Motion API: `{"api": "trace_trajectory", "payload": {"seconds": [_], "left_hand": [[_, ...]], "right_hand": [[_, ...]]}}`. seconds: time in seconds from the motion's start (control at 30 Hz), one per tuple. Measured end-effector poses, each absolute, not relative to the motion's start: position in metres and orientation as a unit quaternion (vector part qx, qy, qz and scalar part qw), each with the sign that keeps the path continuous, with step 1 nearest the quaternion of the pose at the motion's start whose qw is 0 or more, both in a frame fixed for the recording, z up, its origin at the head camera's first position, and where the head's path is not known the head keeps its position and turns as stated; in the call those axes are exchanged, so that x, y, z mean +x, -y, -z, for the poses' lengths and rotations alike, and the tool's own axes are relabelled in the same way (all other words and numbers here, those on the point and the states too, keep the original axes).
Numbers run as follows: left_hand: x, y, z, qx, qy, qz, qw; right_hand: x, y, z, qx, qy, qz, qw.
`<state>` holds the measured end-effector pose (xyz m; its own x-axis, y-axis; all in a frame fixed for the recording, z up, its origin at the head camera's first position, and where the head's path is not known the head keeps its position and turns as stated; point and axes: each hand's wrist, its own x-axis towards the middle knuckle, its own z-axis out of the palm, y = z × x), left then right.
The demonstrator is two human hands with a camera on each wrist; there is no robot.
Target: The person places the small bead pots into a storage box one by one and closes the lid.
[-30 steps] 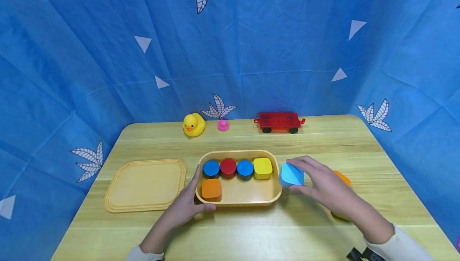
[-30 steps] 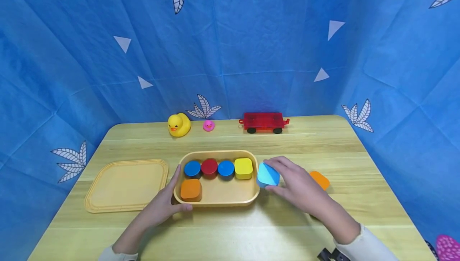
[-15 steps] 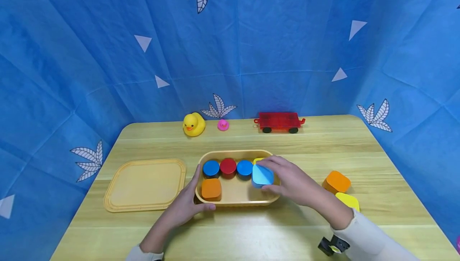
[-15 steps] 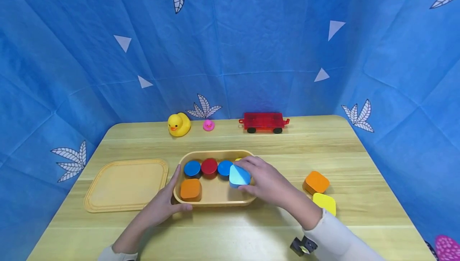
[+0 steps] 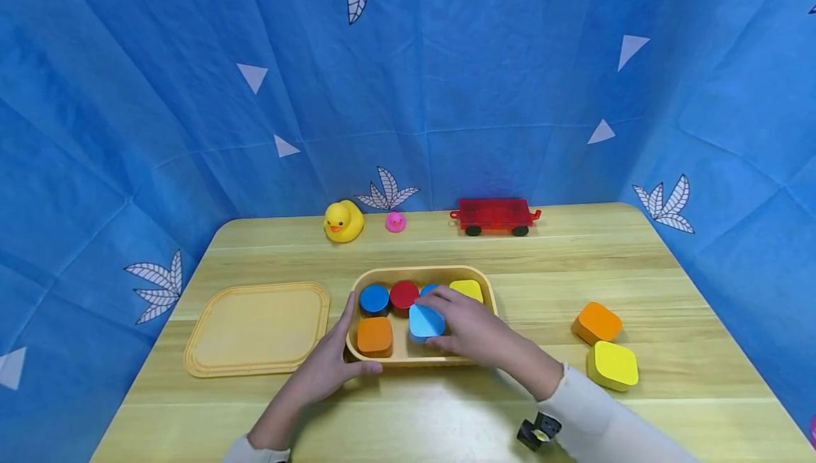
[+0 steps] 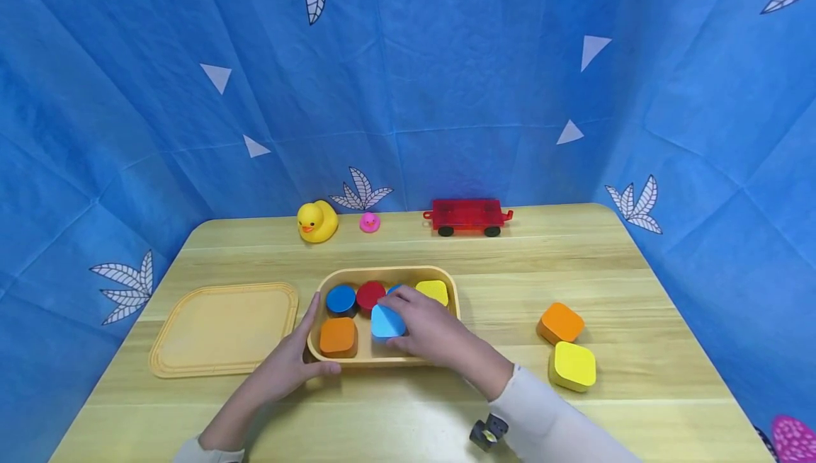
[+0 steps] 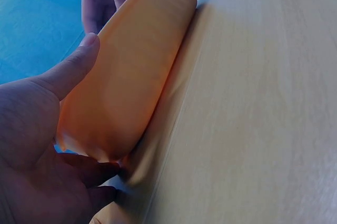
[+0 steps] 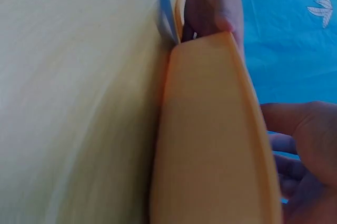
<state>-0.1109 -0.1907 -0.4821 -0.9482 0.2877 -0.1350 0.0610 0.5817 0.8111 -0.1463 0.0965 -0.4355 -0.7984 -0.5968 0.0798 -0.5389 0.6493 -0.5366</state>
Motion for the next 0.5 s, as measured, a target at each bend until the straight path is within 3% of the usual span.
{"api": "trace_trajectory", "payload": {"seconds": [0.5], "left_hand": [[-0.111, 0.191, 0.483, 0.097, -0.876, -0.454, 0.131]], "right_hand": [[-0.148, -0.073, 0.450, -0.348, -0.910, 0.222, 0.030]]}}
